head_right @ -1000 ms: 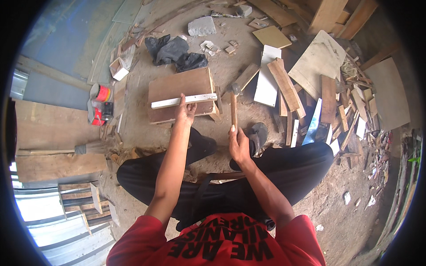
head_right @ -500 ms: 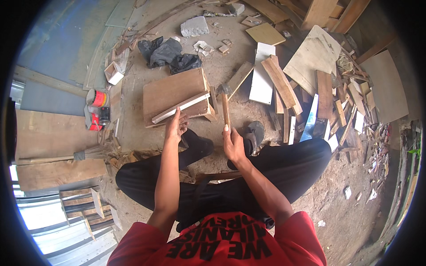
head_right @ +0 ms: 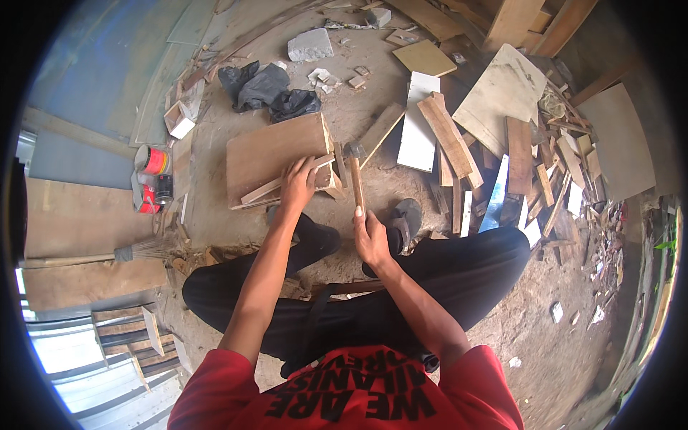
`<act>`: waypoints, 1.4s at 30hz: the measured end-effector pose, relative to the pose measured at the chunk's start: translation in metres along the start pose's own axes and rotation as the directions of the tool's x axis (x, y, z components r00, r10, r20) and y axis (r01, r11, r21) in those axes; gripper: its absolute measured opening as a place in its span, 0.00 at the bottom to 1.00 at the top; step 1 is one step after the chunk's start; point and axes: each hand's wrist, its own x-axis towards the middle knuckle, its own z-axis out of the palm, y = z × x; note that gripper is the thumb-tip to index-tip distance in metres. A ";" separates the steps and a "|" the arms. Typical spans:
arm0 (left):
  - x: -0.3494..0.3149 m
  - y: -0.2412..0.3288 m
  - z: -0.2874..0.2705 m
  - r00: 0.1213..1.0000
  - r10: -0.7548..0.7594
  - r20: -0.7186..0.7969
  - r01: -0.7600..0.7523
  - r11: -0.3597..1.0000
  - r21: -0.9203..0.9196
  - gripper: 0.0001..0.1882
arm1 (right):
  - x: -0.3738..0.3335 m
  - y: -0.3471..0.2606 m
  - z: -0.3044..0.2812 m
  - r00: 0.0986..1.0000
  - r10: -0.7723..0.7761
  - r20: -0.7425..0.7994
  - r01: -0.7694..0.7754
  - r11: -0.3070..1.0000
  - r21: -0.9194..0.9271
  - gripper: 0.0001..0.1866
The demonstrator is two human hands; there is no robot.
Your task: The person sits on the floor and uses a hammer to break white rectangular tiles into smaller pieces. They repeatedly pick up tiles, position them on a wooden board, and strike them with the hammer, creating a pile of broken fragments.
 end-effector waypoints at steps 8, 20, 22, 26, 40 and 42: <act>-0.021 0.013 0.001 0.975 0.119 -0.187 -0.137 0.987 -0.085 0.20 | -0.002 0.007 0.004 0.997 -0.056 0.047 0.052 0.994 0.093 0.24; -0.021 0.025 0.015 0.956 -0.032 -0.291 -0.009 0.990 -0.138 0.15 | -0.020 -0.046 -0.002 0.976 -0.208 0.071 0.199 0.973 0.118 0.23; -0.020 0.024 0.017 0.957 -0.029 -0.287 -0.003 0.994 -0.109 0.16 | -0.017 -0.043 -0.003 0.945 -0.323 0.056 0.321 0.946 0.045 0.22; -0.022 0.026 0.018 0.961 -0.045 -0.273 0.021 0.996 -0.087 0.16 | -0.011 -0.010 0.002 0.990 -0.125 0.069 0.136 0.972 -0.193 0.23; -0.021 0.025 0.020 0.966 -0.059 -0.250 0.057 0.998 -0.012 0.17 | -0.009 -0.031 -0.001 0.989 -0.130 0.072 0.144 0.957 -0.251 0.24; -0.023 0.027 0.022 0.964 -0.071 -0.258 0.064 0.997 -0.033 0.17 | -0.012 -0.031 -0.001 0.980 -0.188 0.073 0.197 0.966 -0.168 0.23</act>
